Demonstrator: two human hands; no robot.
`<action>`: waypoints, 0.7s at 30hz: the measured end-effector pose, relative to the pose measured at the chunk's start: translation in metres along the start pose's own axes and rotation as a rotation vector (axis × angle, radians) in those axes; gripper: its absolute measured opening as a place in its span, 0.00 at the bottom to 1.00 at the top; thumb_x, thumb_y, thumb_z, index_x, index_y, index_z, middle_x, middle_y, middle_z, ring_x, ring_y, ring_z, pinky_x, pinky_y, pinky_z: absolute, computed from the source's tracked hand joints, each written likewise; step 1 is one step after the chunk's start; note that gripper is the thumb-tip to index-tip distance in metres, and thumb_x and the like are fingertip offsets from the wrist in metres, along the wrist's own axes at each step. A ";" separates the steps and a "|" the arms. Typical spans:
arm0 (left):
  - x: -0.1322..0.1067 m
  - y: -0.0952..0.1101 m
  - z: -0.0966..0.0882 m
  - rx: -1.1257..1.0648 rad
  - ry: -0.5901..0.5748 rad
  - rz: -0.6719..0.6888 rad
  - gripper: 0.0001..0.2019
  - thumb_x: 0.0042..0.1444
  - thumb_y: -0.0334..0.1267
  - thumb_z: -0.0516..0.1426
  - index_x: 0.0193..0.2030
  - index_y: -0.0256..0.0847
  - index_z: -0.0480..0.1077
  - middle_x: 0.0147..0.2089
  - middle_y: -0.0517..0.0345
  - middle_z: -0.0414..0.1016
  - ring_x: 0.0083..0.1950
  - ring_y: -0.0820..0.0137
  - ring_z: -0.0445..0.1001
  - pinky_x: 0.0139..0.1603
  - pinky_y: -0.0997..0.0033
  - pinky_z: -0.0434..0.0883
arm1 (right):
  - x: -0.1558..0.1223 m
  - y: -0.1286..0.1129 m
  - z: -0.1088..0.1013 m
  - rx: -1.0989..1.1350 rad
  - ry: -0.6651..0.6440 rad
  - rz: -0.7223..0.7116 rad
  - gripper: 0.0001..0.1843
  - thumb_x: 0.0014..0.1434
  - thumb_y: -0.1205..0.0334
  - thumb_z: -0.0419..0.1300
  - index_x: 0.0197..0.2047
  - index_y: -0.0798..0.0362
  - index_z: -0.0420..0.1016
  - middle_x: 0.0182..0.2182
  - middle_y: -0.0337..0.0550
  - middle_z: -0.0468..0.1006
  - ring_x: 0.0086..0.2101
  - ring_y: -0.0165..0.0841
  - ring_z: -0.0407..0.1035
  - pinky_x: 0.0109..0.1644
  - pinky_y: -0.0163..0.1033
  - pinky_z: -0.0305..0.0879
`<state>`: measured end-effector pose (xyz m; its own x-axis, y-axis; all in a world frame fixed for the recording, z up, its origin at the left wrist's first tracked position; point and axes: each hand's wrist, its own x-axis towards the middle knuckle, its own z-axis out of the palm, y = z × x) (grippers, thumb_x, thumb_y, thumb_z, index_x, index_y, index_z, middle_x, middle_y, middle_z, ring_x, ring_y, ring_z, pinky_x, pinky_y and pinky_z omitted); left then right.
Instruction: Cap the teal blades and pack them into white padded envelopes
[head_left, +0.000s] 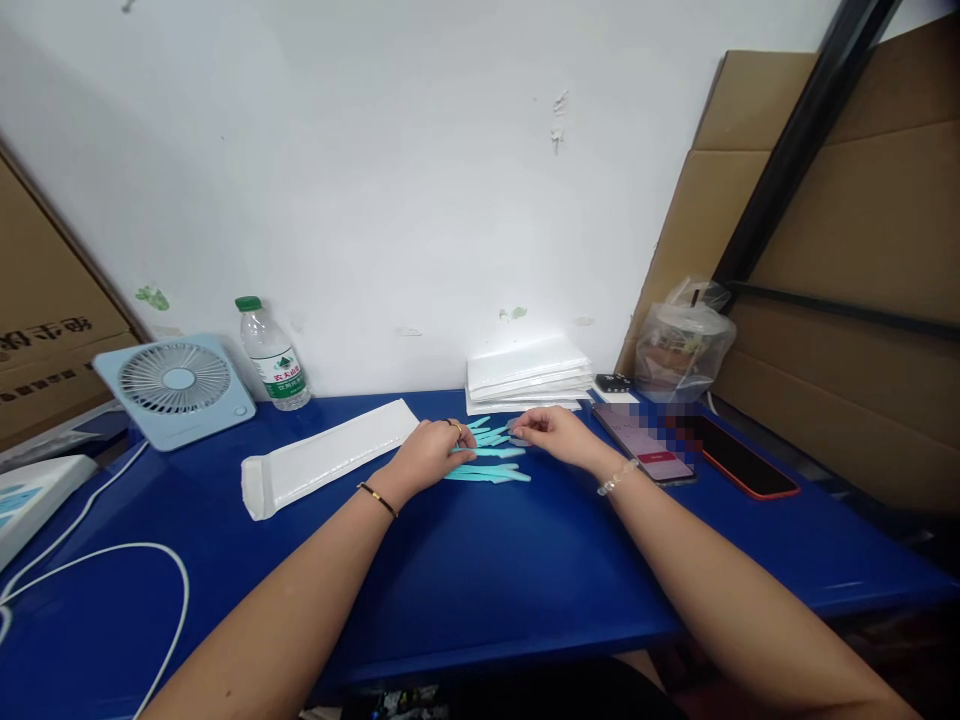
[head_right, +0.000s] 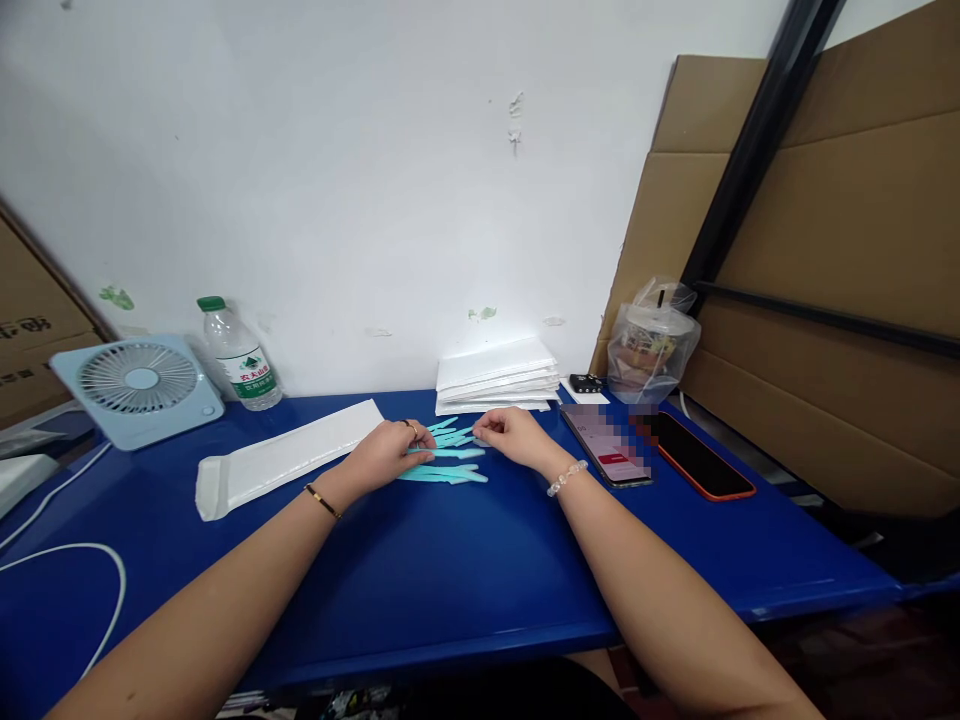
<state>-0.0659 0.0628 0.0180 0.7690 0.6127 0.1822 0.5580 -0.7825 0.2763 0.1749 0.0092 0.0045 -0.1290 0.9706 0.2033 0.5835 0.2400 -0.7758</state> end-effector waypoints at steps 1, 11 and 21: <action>0.000 -0.001 0.001 -0.012 -0.042 0.002 0.09 0.55 0.44 0.56 0.38 0.43 0.73 0.39 0.58 0.75 0.38 0.68 0.72 0.37 0.72 0.65 | 0.000 0.003 -0.002 -0.117 0.038 -0.024 0.09 0.54 0.59 0.59 0.34 0.55 0.77 0.29 0.43 0.76 0.29 0.31 0.68 0.33 0.35 0.62; 0.002 -0.015 0.011 0.135 0.069 -0.095 0.10 0.58 0.39 0.52 0.39 0.42 0.73 0.40 0.52 0.74 0.43 0.64 0.72 0.42 0.68 0.67 | 0.001 0.010 0.007 -0.602 -0.014 -0.135 0.04 0.53 0.69 0.57 0.28 0.54 0.72 0.31 0.46 0.74 0.31 0.33 0.67 0.35 0.35 0.58; 0.005 -0.015 0.008 0.175 0.130 -0.076 0.14 0.62 0.39 0.46 0.35 0.41 0.72 0.37 0.53 0.75 0.39 0.66 0.72 0.40 0.68 0.65 | 0.000 0.004 -0.003 -0.292 0.071 -0.154 0.11 0.59 0.64 0.53 0.39 0.53 0.76 0.34 0.43 0.77 0.32 0.31 0.68 0.35 0.35 0.61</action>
<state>-0.0681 0.0763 0.0077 0.6825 0.6710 0.2898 0.6671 -0.7339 0.1283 0.1801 0.0100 0.0031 -0.1839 0.9171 0.3538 0.7676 0.3588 -0.5311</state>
